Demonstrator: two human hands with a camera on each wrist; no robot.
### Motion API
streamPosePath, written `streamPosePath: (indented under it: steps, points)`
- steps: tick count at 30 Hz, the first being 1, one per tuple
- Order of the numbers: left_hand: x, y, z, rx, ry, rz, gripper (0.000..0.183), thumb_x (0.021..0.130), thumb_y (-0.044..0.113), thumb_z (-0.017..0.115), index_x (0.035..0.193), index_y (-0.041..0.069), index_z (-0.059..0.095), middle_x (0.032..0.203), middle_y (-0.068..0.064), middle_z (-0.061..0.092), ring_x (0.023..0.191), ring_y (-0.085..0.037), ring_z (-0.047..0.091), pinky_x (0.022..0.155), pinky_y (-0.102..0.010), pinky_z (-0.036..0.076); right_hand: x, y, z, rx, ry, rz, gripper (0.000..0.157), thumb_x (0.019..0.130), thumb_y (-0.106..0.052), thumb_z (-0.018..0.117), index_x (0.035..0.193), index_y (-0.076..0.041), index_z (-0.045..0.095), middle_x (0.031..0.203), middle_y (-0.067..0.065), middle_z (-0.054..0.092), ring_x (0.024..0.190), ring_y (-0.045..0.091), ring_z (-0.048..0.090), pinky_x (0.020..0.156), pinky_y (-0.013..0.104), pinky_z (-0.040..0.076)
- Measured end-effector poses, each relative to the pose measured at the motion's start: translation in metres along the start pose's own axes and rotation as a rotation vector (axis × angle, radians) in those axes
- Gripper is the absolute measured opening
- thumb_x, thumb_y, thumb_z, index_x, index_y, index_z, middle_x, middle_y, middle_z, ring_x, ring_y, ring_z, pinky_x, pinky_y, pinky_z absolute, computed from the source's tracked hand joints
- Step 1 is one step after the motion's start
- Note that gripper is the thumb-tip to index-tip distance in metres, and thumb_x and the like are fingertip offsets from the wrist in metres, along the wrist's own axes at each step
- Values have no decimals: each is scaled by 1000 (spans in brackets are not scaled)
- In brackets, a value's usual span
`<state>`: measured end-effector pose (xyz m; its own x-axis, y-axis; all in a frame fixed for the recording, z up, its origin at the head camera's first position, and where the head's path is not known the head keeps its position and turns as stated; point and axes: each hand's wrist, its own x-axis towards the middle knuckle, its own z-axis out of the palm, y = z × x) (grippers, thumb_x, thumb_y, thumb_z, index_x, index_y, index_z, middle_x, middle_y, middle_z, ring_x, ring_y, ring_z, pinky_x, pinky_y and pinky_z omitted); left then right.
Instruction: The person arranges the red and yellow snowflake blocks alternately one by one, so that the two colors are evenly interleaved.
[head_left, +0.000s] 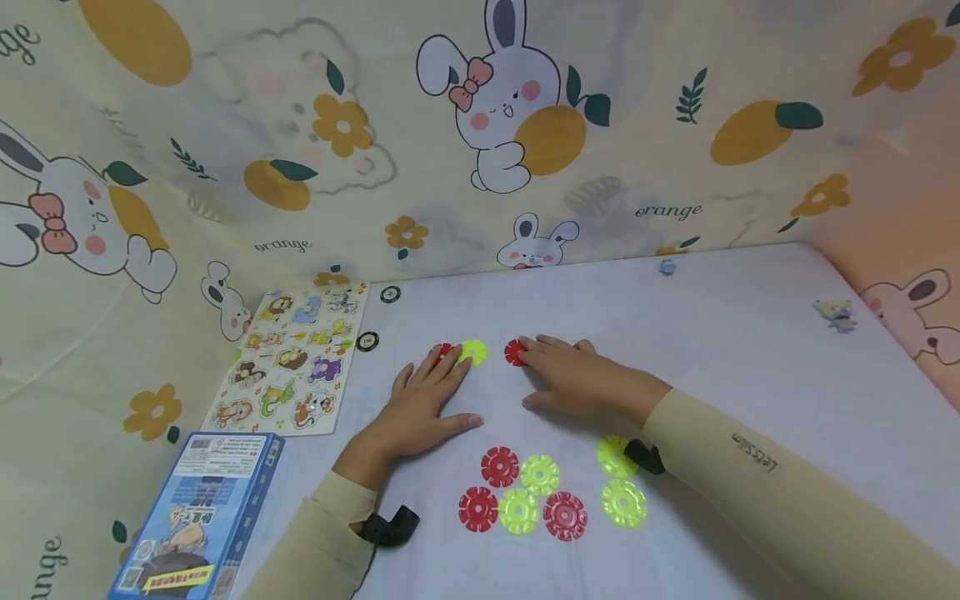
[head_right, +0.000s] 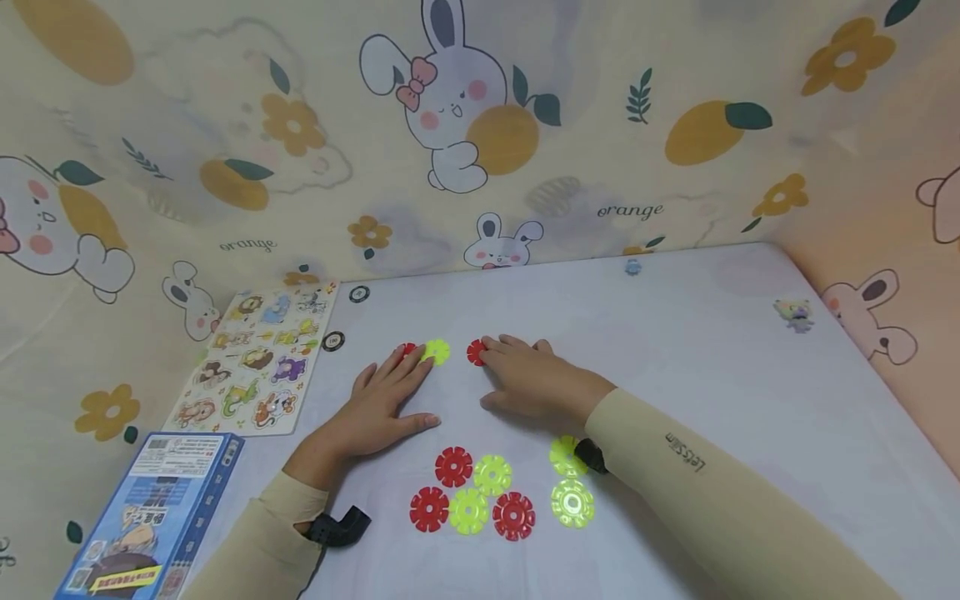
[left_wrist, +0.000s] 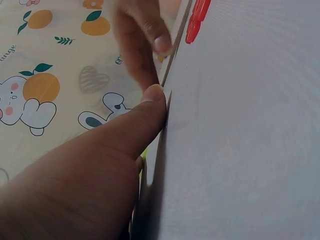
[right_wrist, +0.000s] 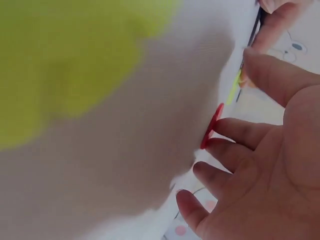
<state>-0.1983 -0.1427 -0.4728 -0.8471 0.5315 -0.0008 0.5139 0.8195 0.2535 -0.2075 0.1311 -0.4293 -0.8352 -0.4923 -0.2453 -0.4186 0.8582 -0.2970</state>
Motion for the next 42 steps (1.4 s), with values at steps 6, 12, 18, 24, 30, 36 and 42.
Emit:
streamPosePath:
  steps: [6,12,18,24,30,36,42]
  points:
    - [0,0,1,8,-2,1,90,80,79,41,153,31,22,159,7,9,144,-22,0,108,-60,5,15,-9,-2,-2,-51,12,92,79,-64,64,153,-24,26,158,-5,15,144,25,8,105,66,13]
    - [0,-1,1,14,-3,1,90,80,80,40,153,31,21,159,8,8,144,-22,-1,108,-61,6,19,-14,-2,-39,-75,13,96,78,-68,63,153,-24,23,159,-5,9,144,29,3,105,65,12]
    - [0,0,-1,5,-10,2,90,80,80,40,153,30,22,159,7,8,144,-23,-2,108,-61,5,19,-16,-1,-58,-72,13,97,77,-69,61,153,-23,23,159,-3,8,144,31,3,104,66,13]
    - [-1,1,-1,5,9,4,90,81,79,41,153,28,24,159,6,11,144,-23,1,108,-61,6,19,-15,1,-63,-65,20,98,77,-70,61,154,-24,22,159,-4,7,144,31,2,104,65,14]
    - [-1,2,-1,1,9,8,90,80,79,41,153,28,24,159,5,11,144,-24,1,107,-62,6,18,-13,-4,42,-16,11,95,77,-70,61,153,-28,23,159,-4,12,143,29,11,103,68,15]
    - [-1,1,0,5,6,-4,91,79,81,40,153,30,24,159,7,10,144,-22,0,108,-60,6,-8,-3,-20,378,106,-55,77,83,-65,58,148,-31,35,152,-4,31,137,23,31,103,58,29]
    - [-1,0,0,1,5,-4,91,80,80,41,153,30,23,159,7,10,144,-22,-1,109,-59,5,-53,11,-22,745,197,-178,54,93,-43,60,142,-37,40,137,-10,47,120,22,50,92,45,46]
